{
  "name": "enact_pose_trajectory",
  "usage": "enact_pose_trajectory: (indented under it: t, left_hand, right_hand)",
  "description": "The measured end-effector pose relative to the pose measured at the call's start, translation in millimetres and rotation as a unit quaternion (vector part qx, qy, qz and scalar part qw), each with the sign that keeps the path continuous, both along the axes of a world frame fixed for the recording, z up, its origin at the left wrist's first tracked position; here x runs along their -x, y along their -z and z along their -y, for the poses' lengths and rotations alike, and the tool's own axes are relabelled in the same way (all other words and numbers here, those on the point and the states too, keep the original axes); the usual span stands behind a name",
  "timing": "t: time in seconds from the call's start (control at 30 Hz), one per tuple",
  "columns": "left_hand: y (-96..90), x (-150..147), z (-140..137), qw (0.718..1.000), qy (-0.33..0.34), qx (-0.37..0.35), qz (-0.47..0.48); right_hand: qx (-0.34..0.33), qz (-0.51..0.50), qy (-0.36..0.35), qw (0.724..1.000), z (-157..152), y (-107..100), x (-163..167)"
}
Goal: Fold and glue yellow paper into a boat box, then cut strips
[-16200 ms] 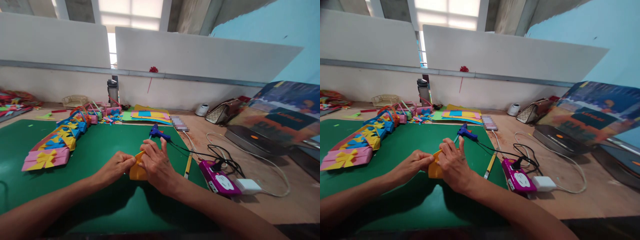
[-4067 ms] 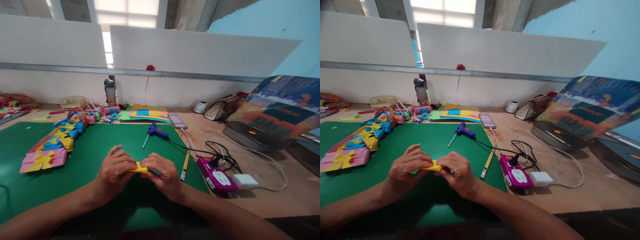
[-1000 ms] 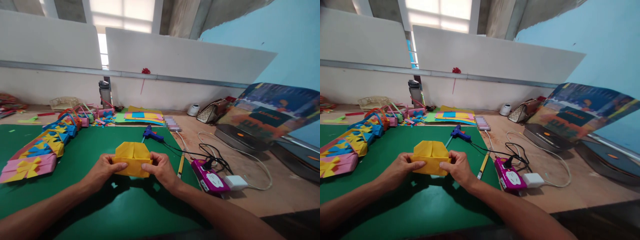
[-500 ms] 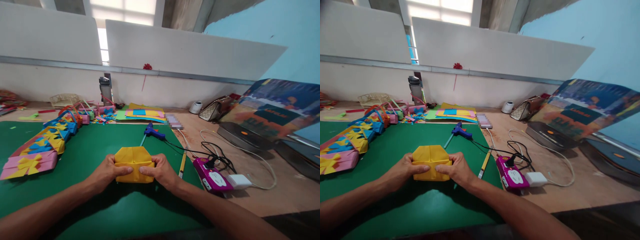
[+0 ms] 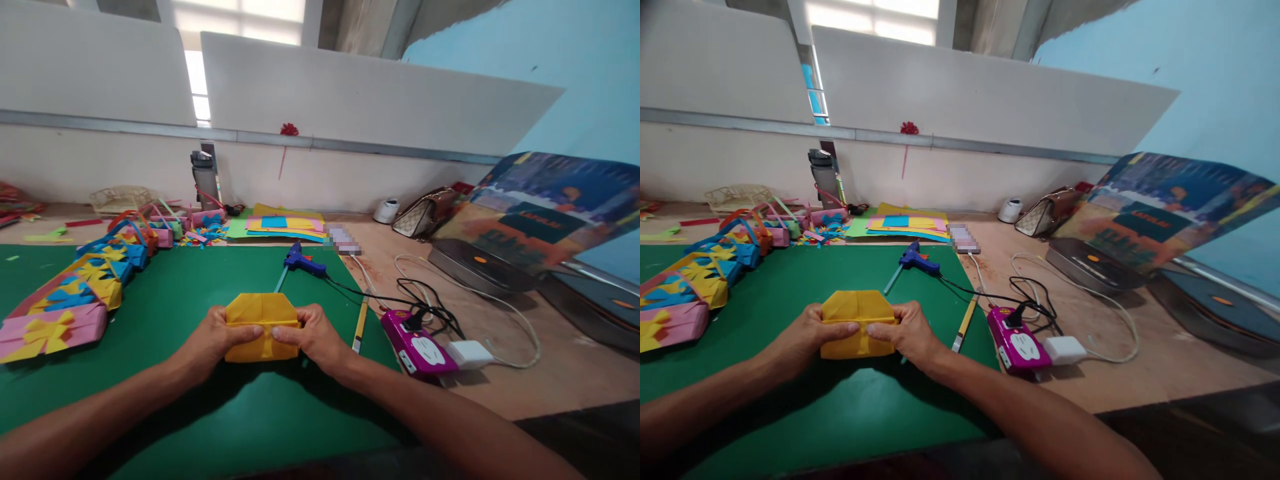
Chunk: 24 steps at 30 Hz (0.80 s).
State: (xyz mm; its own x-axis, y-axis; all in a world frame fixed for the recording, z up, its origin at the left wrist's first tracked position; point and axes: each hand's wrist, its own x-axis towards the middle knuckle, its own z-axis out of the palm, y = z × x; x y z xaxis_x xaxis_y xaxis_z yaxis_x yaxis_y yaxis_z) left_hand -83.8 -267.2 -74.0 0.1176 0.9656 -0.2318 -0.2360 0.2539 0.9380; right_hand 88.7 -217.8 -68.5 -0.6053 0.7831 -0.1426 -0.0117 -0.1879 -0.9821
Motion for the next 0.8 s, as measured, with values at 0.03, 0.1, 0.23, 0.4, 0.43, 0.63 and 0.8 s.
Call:
enact_pose_trajectory:
  t: [0.03, 0.1, 0.23, 0.4, 0.43, 0.63, 0.8]
  left_hand:
    - [-0.5, -0.2, -0.1, 1.0, -0.002, 0.0, -0.001]
    - [-1.0, -0.4, -0.3, 1.0, -0.005, 0.005, 0.0]
    - [-0.2, 0.5, -1.3, 1.0, 0.0, 0.015, 0.007]
    - [0.1, 2.6, -2.0, 1.0, -0.003, -0.006, 0.019]
    - [-0.2, 2.7, -2.1, 1.0, -0.004, -0.009, 0.022]
    - [2.1, 2.8, -4.0, 0.998, -0.039, -0.006, 0.039]
    - [8.6, 4.2, -5.9, 0.997, -0.061, -0.022, 0.047]
  right_hand:
    - [-0.001, 0.003, 0.001, 1.0, -0.2, 0.3, -0.1]
    - [0.005, 0.004, 0.002, 1.0, -0.2, 0.3, -0.2]
    - [0.02, -0.002, 0.003, 1.0, 0.9, -0.8, 0.2]
    - [0.009, -0.008, 0.022, 1.0, 0.6, -1.6, -0.3]
    - [0.006, -0.007, 0.034, 0.999, 0.2, -1.4, -0.5]
    - [-0.004, -0.028, 0.104, 0.994, -1.5, -0.4, -0.8]
    - [0.002, -0.046, 0.116, 0.992, -2.6, -1.0, -0.3]
